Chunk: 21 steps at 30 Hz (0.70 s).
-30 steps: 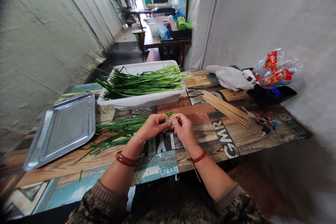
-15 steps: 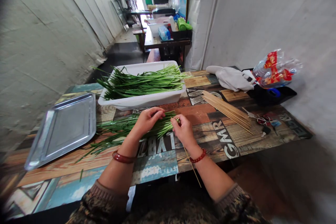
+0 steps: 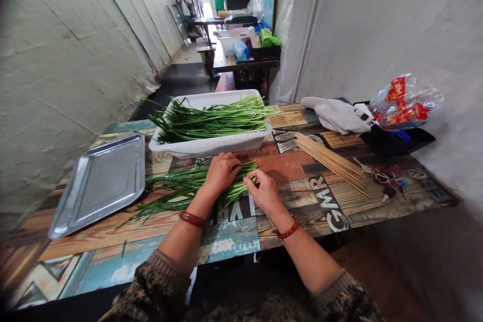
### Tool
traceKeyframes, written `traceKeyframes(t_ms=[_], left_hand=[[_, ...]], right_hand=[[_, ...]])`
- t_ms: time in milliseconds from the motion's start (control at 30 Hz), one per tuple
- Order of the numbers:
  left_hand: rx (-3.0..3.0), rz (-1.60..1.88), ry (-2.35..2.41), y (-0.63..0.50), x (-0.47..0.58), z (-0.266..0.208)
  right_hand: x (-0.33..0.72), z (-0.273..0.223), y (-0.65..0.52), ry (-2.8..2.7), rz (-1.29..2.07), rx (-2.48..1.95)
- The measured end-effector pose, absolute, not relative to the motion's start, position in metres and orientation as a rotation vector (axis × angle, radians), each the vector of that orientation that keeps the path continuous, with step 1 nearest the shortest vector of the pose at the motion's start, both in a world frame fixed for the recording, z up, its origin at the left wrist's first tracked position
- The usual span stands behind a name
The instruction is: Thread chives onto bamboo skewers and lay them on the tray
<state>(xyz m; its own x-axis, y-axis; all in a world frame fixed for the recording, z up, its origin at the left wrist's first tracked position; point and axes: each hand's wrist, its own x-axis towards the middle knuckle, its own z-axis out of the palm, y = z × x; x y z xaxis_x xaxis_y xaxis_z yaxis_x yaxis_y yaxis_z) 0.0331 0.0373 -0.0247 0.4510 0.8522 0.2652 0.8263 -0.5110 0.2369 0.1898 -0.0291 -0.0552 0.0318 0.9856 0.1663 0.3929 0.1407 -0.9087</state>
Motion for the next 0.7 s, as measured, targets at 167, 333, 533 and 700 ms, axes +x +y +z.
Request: traceKeyframes(t_ms=[167,333,533,700], left_hand=[[2.506,0.813,1.529,0.0372,0.03,-0.021],[2.32,0.98,1.361,0.0403,0.0273,-0.0226],[2.092,1.017,1.317,0.0361,0.0298,-0.0178],[2.136,1.025,1.274,0.0359,0.03,-0.0166]], right_hand=[[0.1901,-0.059,-0.0279,-1.45,0.864,-1.346],[0.1912,-0.0553,-0.0288,-1.387,0.934,-1.329],[0.1914,-0.054,-0.0297,-1.334,0.982,-1.305],[0.1909,-0.0547,-0.0284,-1.302,0.981,-1.273]])
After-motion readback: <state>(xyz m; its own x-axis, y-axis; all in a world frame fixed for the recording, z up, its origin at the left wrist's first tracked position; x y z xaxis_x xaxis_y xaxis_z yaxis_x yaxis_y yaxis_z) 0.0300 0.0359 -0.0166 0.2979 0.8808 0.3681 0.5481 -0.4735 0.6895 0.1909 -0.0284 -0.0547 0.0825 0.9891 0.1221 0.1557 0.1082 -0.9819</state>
